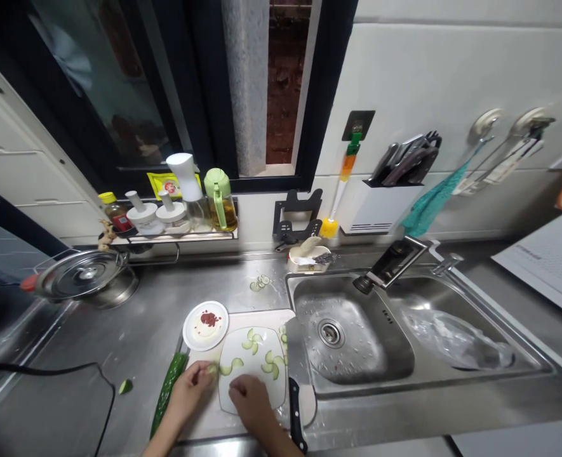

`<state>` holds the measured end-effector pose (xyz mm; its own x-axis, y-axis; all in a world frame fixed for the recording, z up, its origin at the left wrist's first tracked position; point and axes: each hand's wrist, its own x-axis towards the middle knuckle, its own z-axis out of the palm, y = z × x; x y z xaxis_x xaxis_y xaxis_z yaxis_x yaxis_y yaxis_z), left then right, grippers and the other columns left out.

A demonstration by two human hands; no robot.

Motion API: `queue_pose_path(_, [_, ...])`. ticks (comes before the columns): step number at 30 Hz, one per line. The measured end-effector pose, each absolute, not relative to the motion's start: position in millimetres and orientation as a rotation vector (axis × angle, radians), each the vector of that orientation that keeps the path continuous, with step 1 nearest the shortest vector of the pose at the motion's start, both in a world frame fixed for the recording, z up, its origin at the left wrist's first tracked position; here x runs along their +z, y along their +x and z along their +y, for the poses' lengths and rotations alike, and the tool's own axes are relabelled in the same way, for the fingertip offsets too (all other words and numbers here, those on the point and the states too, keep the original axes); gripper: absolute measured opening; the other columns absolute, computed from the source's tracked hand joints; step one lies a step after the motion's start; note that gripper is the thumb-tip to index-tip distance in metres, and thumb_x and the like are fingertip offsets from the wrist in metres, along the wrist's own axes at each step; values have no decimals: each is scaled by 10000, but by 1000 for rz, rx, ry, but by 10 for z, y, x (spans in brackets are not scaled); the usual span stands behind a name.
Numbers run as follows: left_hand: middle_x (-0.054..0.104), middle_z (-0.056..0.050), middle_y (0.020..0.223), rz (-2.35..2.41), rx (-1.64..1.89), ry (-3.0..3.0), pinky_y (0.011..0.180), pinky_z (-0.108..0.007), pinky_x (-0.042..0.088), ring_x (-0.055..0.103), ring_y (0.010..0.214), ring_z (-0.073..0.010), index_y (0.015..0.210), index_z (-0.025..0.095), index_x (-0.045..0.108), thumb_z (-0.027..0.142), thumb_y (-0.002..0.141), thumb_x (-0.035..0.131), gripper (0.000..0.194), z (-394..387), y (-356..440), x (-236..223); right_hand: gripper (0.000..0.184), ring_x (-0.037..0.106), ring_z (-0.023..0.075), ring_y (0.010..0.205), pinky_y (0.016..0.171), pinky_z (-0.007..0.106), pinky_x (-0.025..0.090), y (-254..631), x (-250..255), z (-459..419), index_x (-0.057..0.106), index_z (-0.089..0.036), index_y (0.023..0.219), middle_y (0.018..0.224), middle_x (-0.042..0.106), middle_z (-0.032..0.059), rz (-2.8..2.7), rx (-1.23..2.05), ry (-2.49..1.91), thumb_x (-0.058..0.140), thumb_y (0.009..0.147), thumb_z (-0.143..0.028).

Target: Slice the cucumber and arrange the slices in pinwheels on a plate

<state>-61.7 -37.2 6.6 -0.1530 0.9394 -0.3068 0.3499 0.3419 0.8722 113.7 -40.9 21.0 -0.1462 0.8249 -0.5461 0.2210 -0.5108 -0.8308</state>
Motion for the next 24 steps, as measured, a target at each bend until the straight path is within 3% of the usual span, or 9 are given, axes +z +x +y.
queue_pose_path(3, [659, -7, 696, 1575, 960, 1017, 620, -228, 456, 585, 620, -141, 843, 177, 641, 582, 684, 626, 436, -409, -420, 115, 220, 525, 143, 631, 565, 254, 351, 1085, 274, -348, 637, -196, 749, 731, 642, 36, -907, 1981, -1609, 547, 755, -396])
queue_pose_path(6, [638, 2, 660, 1539, 999, 978, 611, -230, 463, 575, 599, -135, 795, 180, 626, 644, 671, 625, 480, -456, -225, 152, 283, 489, 94, 561, 483, 201, 256, 1112, 310, -306, 627, -190, 766, 752, 628, 25, -698, 2117, -1522, 570, 724, -464])
queue_pose_path(17, [662, -11, 683, 1485, 1078, 870, 614, -230, 460, 582, 642, -136, 753, 163, 666, 557, 597, 744, 430, -473, -21, 173, 323, 495, 92, 571, 508, 199, 277, 1363, 337, -164, 562, -201, 787, 605, 522, -50, -562, 2029, -1484, 737, 538, -309])
queue_pose_path(24, [658, 0, 678, 1372, 1000, 539, 493, -172, 363, 544, 557, -77, 858, 147, 686, 506, 578, 780, 465, -396, 10, 249, 186, 497, 105, 608, 538, 227, 305, 1454, 414, -7, 655, -182, 770, 674, 608, -28, -942, 1885, -1430, 618, 595, -233])
